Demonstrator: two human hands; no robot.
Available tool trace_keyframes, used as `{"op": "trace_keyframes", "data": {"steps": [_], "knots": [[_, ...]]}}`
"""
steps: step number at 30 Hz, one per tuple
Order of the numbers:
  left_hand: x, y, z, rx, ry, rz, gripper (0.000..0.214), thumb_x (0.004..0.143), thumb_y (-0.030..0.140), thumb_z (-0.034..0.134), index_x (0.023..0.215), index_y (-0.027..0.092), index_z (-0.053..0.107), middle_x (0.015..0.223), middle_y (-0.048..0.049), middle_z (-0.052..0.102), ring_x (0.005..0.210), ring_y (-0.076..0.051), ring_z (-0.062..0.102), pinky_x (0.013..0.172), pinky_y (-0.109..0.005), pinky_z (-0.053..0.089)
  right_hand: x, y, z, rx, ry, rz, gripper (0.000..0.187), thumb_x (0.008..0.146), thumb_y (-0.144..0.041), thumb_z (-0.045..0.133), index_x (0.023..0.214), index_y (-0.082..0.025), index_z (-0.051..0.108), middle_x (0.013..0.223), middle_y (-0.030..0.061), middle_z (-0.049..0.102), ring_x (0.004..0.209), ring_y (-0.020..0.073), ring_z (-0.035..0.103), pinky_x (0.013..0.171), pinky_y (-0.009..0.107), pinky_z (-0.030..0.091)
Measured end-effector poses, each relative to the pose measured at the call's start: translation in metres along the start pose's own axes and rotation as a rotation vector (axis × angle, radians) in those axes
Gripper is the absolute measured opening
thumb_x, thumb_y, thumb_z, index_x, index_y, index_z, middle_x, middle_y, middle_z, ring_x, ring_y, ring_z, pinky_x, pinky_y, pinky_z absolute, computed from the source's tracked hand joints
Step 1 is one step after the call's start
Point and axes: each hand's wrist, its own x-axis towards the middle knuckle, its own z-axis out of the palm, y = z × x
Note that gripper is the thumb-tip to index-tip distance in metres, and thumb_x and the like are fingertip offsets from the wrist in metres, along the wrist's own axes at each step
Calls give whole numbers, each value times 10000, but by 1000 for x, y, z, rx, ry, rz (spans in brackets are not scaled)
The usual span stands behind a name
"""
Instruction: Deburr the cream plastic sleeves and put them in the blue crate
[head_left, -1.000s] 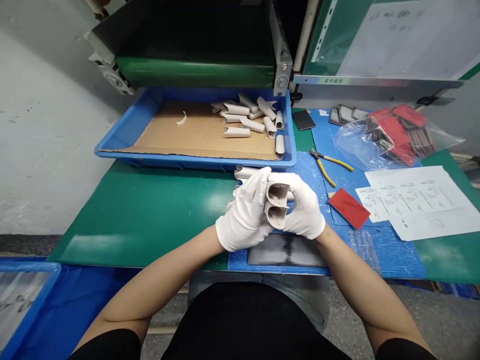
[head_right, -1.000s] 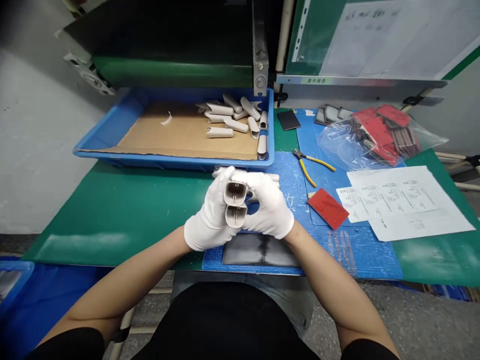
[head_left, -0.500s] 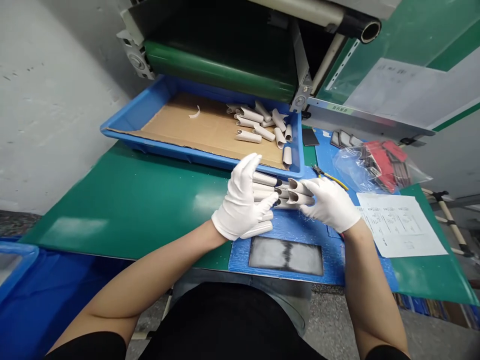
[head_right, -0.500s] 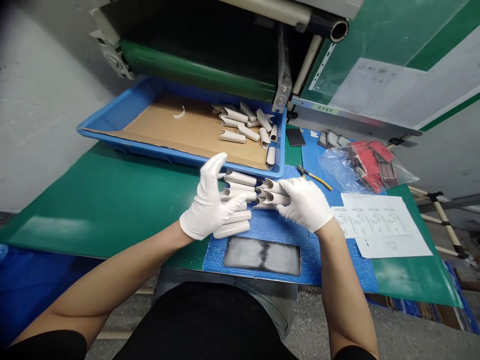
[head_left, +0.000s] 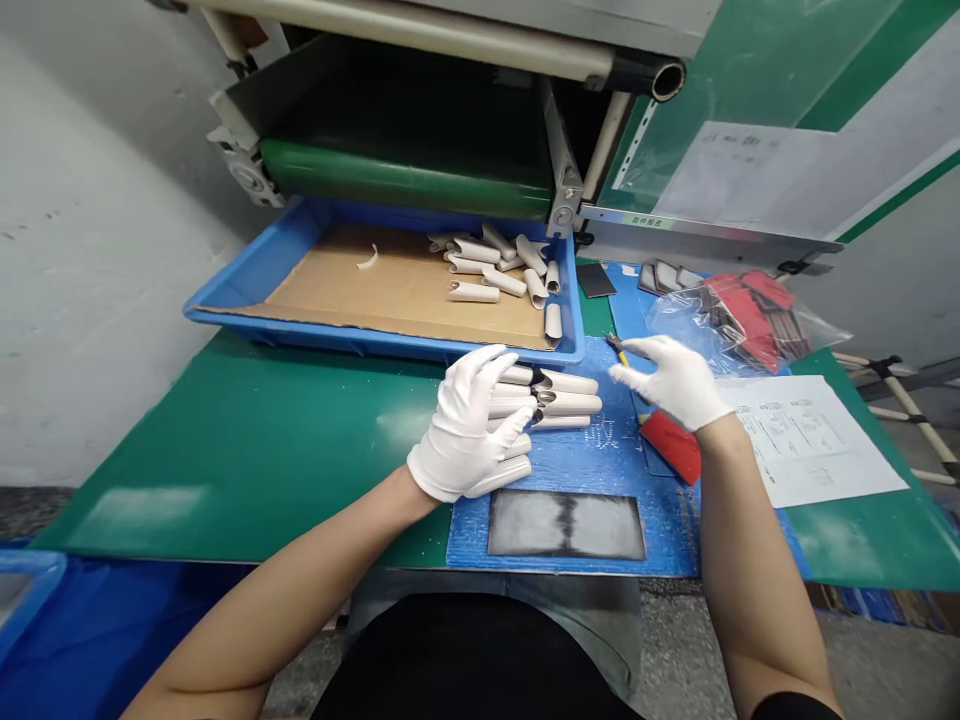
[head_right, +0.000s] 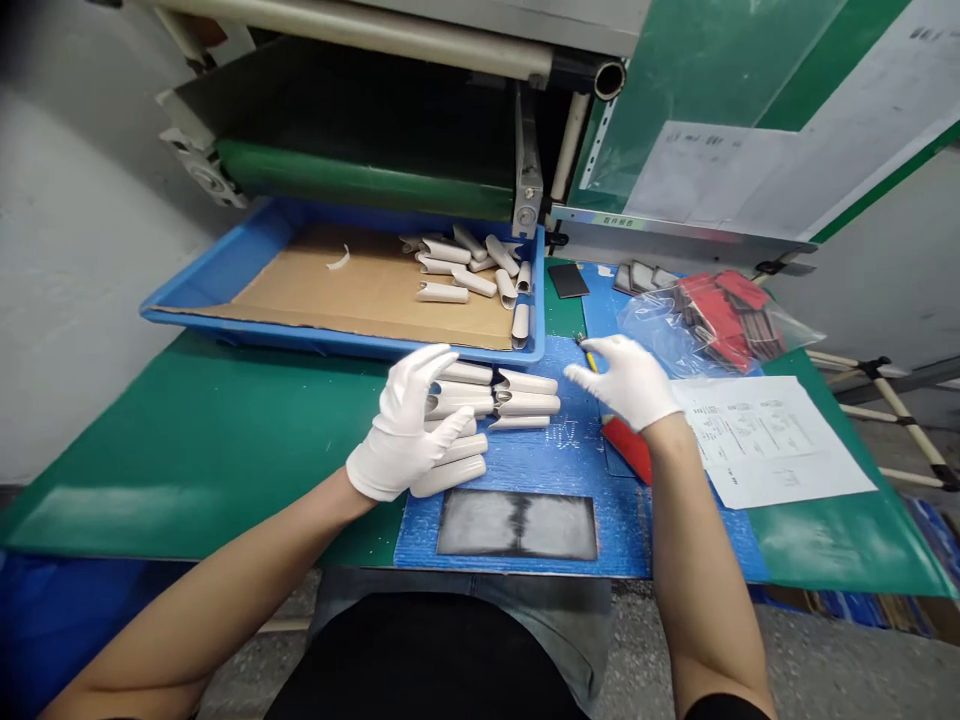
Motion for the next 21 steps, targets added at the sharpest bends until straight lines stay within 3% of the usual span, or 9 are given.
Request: {"op": "trace_keyframes", "data": {"steps": [2,4,7,12,14,16,18,21], "knots": [[0,0,-1,20,-7,26,628,1021,315,696,1588,236,439,1547,-189,552,1457,-343,560,1223,-533,510,3,13,6,-103,-9,248,719,939,-667,688,1440,-151,660,1392,220,686,1247,406,690,1040,504,559],[1,-1,-1,39,-9,58,615,1018,296,700,1579,247,453,1527,-186,570,1432,-341,578,1210,-541,523,3,22,14,-178,-131,391,846,867,-729,735,1447,-126,610,1389,253,662,1244,450,677,1000,532,561],[2,-2,0,64,-8,111,605,1007,265,708,1564,235,475,1504,-194,588,1421,-342,586,1191,-550,539,3,28,25,-188,-269,421,797,891,-731,697,1422,-146,585,1379,242,658,1247,440,669,980,528,553],[16,-4,-9,105,-47,239,514,1018,242,673,1512,228,531,1422,-171,669,1354,-310,649,1153,-506,568,5,30,29,-225,-239,392,707,902,-671,683,1347,-123,643,1292,265,667,1192,460,664,897,500,534],[39,-12,-15,171,-128,249,413,1039,268,650,1446,242,584,1351,-138,727,1285,-287,696,1127,-472,578,5,28,29,-202,-190,370,677,903,-627,686,1322,-95,670,1242,280,666,1158,453,659,844,473,509],[74,-26,-19,348,-312,150,373,1065,342,621,1426,248,616,1342,-121,745,1285,-288,698,1122,-460,567,3,26,29,-160,-139,354,626,918,-585,663,1283,-78,700,1202,282,666,1126,435,653,801,457,471],[118,-46,-16,590,-593,-29,492,1072,407,597,1538,256,557,1480,-132,676,1391,-319,628,1154,-485,536,2,24,28,-122,-98,343,592,934,-557,631,1252,-66,723,1188,284,663,1116,423,641,777,460,437],[181,-80,3,685,-752,-61,778,911,424,816,1602,242,508,1626,-164,552,1480,-397,536,1185,-528,507,2,24,29,-92,-76,363,578,916,-533,645,1231,-58,742,1190,291,659,1118,422,630,772,473,424]]}}
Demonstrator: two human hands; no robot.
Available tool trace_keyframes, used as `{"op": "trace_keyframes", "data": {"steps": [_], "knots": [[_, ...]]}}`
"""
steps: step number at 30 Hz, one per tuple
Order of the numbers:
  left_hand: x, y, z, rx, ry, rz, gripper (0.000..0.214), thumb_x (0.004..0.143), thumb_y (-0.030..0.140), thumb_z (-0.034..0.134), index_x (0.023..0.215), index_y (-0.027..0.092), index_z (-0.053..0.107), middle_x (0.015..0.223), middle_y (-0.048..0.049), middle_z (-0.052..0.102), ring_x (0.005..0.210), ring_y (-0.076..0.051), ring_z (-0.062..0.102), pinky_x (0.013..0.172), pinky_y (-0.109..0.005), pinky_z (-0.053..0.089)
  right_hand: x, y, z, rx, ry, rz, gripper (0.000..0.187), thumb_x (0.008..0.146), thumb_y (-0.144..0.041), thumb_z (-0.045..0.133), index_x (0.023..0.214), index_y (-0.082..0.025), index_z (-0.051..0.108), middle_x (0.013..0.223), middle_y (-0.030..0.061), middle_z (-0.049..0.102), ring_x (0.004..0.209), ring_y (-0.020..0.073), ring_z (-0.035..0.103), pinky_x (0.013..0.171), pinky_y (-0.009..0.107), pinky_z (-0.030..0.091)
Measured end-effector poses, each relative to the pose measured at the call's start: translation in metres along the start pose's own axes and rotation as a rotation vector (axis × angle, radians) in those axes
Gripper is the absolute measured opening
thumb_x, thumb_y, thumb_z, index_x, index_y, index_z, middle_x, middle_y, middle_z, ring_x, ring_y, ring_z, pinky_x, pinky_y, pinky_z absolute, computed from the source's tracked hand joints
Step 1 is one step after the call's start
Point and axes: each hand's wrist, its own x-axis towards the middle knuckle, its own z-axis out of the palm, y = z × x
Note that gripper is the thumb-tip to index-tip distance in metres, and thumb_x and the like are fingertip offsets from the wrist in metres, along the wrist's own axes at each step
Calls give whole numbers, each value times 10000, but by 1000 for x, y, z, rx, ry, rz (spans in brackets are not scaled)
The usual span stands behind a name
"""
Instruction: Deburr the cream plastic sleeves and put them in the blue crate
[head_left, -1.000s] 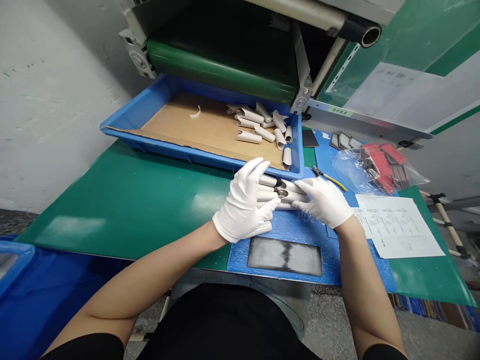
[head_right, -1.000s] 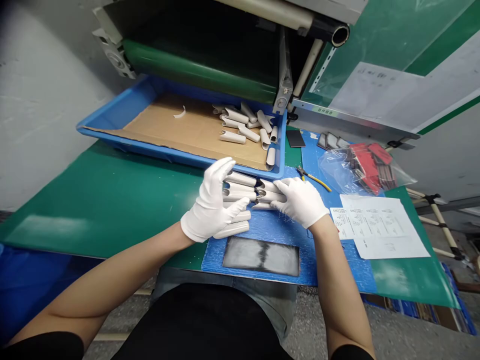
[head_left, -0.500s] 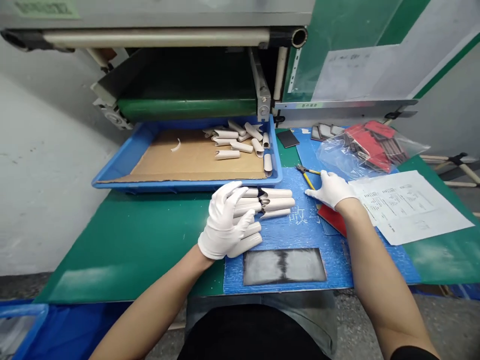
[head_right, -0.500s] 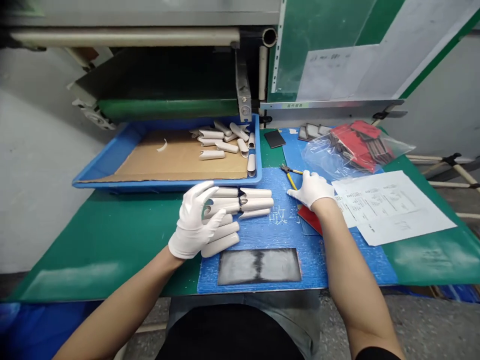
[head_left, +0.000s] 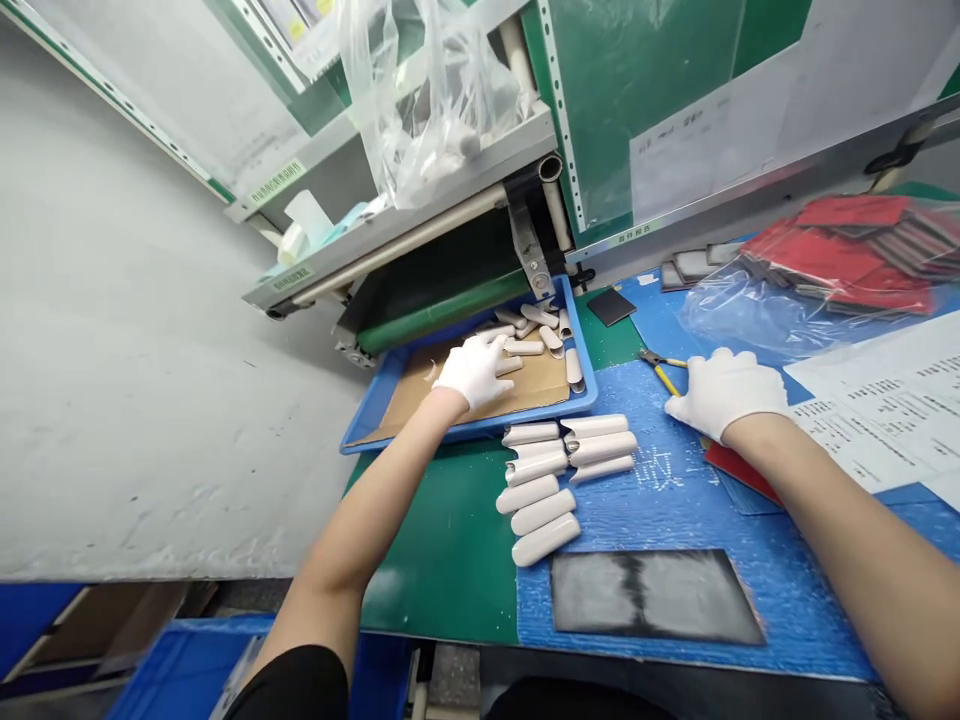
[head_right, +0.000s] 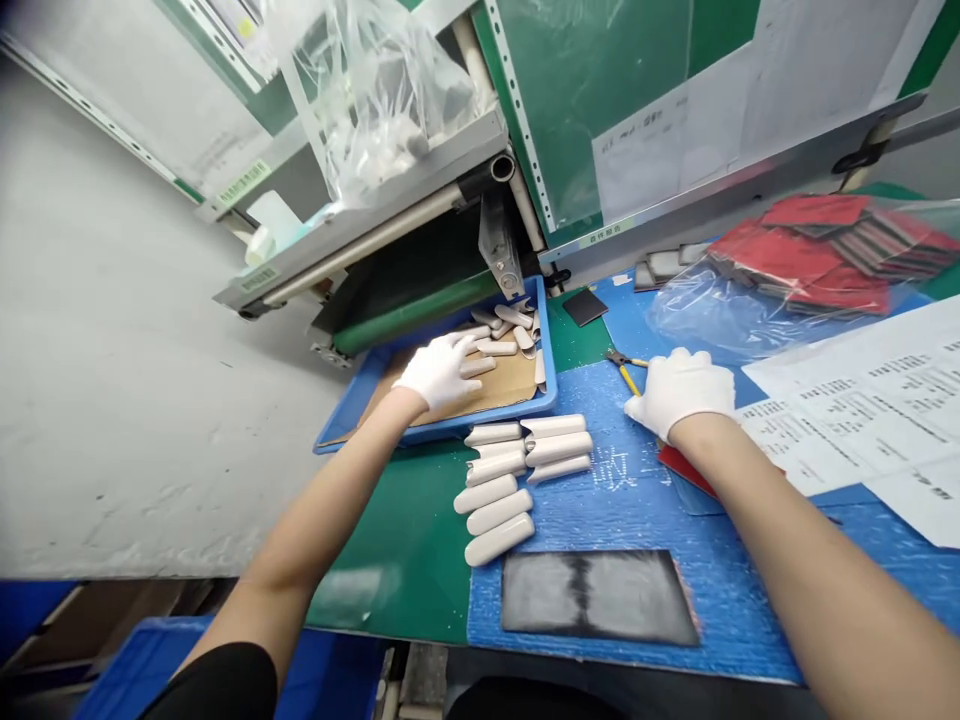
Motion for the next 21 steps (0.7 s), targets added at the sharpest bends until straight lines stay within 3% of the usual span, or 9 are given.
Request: {"op": "trace_keyframes", "data": {"steps": [4,8,16,21], "knots": [[70,-24,2,58,-169,-32,601,1003,435,737,1541,225,568,1578,-142,577,1405,-330,599,1174,-549,527,6,2,5,19,-19,26,611,839,-585,723,1208,-99,756,1190,269,667,1118,428,629,811,485,473],[107,-35,9,77,-327,-117,472,1037,423,709,1433,178,632,1447,-134,646,1256,-282,677,1057,-522,609,9,1,8,4,-30,52,668,834,-642,708,1244,-115,734,1224,250,654,1149,420,612,862,499,515],[136,-40,24,47,-512,-261,443,1034,420,717,1391,165,653,1373,-121,679,1187,-265,703,996,-469,635,11,-13,13,30,-35,122,552,817,-511,761,1202,-116,730,1200,235,638,1156,411,615,889,503,532],[129,-37,27,33,-484,-327,427,1037,424,712,1370,162,664,1356,-116,688,1175,-261,707,992,-469,637,6,-25,16,121,-20,183,498,861,-425,743,1255,-123,698,1250,229,643,1189,402,632,912,495,557]]}}
